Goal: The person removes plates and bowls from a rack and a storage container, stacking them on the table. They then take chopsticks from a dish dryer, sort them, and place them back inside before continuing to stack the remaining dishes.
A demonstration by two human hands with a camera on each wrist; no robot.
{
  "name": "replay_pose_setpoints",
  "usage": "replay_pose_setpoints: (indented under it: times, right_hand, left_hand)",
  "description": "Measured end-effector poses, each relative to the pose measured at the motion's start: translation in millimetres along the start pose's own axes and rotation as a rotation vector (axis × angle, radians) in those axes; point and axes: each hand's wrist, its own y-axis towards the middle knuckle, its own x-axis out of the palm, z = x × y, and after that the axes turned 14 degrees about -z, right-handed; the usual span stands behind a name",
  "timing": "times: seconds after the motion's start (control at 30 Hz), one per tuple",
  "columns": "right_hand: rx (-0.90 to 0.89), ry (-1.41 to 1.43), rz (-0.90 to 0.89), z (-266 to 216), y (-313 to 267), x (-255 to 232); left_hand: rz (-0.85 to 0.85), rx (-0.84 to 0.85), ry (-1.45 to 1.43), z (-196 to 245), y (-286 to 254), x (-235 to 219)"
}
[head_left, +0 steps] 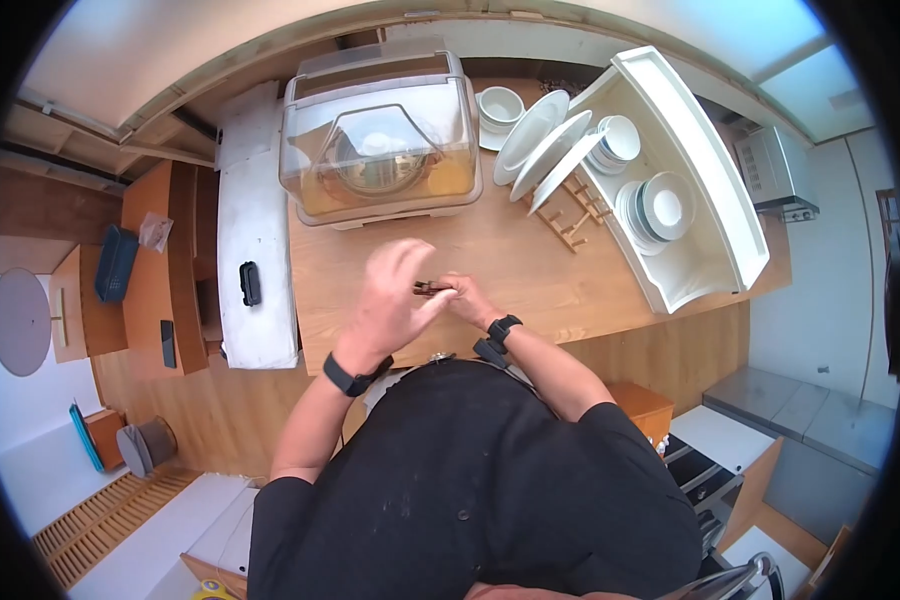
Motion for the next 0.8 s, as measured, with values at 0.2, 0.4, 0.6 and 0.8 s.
replay_pose_setpoints:
  times: [0.2,0.4,0.6,0.8]
  right_hand:
    - [-0.12,0.171,0.003,50,12,14]
    - [-0.047,-0.039,0.018,42,7,12]
    - [-0.269,-0.277,0.075,27,7,5]
    - [-0.019,-0.371,-0.004,71,18,6]
  left_hand:
    - [-0.132,0.082,-0.306,1,-2,59]
    - [0.005,0.089,-0.305,-2,2,66]
    - [-0.039,0.126,-0.16,-5,1,73]
    - [-0.121,0.011,-0.01,-8,-1,78]
